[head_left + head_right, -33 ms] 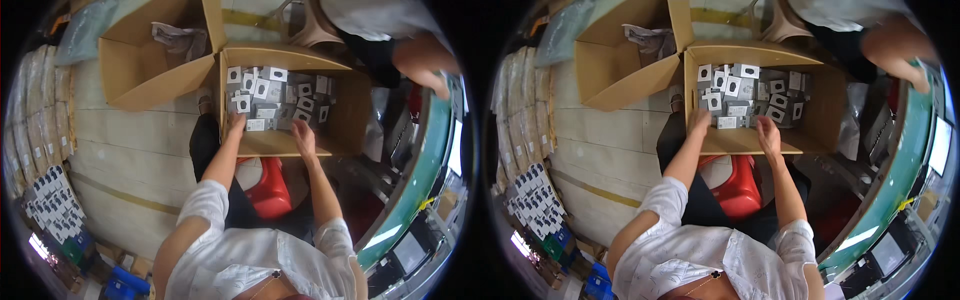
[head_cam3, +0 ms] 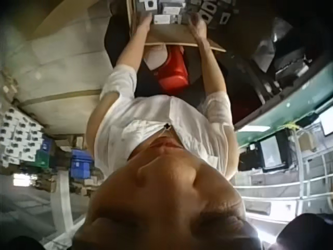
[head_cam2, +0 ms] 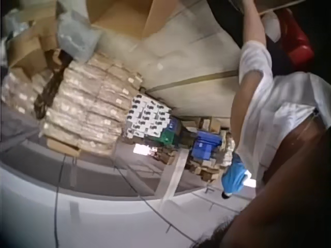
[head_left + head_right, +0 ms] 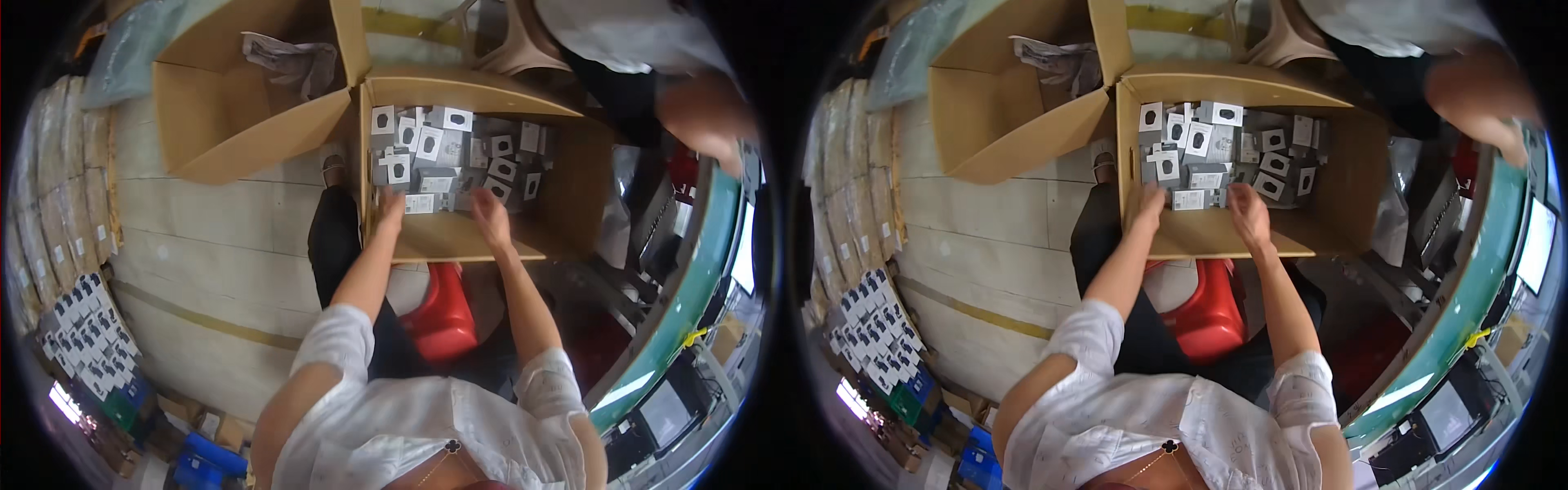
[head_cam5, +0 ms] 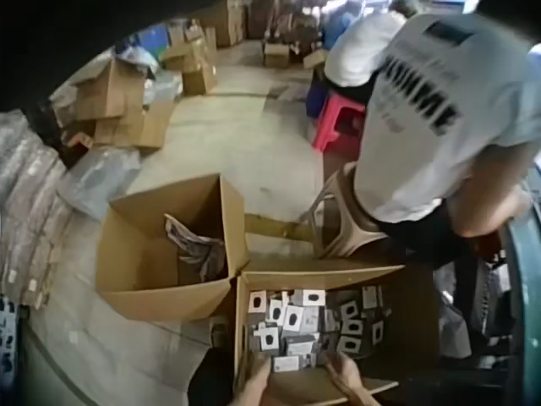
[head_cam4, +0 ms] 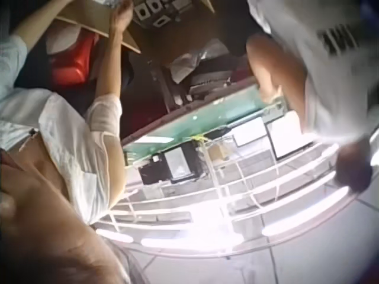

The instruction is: The person unpacks packaging materials from a cardboard box, shapes and arranges product boxes along the table, and peels adhesive labels from a strip to seal the boxes.

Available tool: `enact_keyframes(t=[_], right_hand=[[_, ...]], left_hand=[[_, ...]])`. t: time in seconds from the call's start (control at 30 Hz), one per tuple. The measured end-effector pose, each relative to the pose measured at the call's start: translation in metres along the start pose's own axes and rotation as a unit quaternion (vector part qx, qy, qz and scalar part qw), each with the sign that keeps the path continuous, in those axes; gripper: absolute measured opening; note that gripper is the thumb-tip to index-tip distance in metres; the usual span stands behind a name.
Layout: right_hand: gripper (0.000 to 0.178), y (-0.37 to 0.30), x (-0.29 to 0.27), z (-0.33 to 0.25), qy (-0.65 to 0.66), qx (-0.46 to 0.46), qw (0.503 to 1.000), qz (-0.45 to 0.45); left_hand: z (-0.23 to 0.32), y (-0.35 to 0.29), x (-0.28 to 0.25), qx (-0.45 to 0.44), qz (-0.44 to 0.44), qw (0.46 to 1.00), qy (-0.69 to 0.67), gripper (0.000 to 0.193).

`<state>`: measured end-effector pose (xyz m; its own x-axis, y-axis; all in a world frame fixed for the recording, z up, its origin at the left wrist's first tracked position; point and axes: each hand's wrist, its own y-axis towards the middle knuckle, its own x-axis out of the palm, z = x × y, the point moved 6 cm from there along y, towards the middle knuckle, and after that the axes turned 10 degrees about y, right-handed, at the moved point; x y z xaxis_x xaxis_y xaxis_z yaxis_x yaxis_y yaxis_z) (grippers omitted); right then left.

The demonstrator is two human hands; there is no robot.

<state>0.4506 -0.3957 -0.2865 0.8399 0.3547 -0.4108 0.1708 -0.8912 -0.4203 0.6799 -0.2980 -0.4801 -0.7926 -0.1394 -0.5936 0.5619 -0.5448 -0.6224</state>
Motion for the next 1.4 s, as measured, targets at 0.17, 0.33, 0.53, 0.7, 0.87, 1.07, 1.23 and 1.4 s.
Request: enact_keyframes(t=[0.17, 0.33, 0.53, 0.7, 0.87, 1.07, 1.23, 1.4], right_hand=[[0.036, 0.141, 0.124, 0.104, -0.149, 0.071, 0.978, -0.131], [0.065, 0.188, 0.227, 0.171, -0.41, -0.029, 0.893, -0.185], [0.074, 0.203, 0.226, 0.194, -0.241, 0.047, 0.957, -0.154], [0.07, 0.202, 0.22, 0.197, -0.241, 0.024, 0.947, -0.209], [0.069, 0.198, 0.185, 0.213, -0.216, 0.082, 0.947, -0.222], [0.057, 0.137, 0.078, 0.144, 0.207, 0.143, 0.961, -0.119], [0.064, 0.042, 0.027, 0.024, -0.055, -0.246, 0.954, -0.163], [0.065, 0.081, 0.033, 0.092, -0.119, -0.273, 0.932, -0.207]], left_hand=[[0.061, -0.074, 0.048, -0.105, -0.146, 0.974, -0.14, 0.055], [0.108, -0.088, 0.017, -0.183, -0.221, 0.9, -0.328, 0.059], [0.124, -0.085, 0.001, -0.17, -0.238, 0.892, -0.345, 0.05], [0.117, -0.093, 0.006, -0.152, -0.251, 0.895, -0.336, 0.053], [0.118, -0.104, 0.023, -0.178, -0.263, 0.889, -0.331, 0.057], [0.113, -0.103, 0.027, -0.317, -0.243, 0.814, -0.421, 0.089], [0.121, -0.09, 0.021, -0.282, -0.177, 0.801, -0.498, 0.087], [0.115, -0.08, -0.001, -0.27, -0.132, 0.841, -0.45, 0.065]])
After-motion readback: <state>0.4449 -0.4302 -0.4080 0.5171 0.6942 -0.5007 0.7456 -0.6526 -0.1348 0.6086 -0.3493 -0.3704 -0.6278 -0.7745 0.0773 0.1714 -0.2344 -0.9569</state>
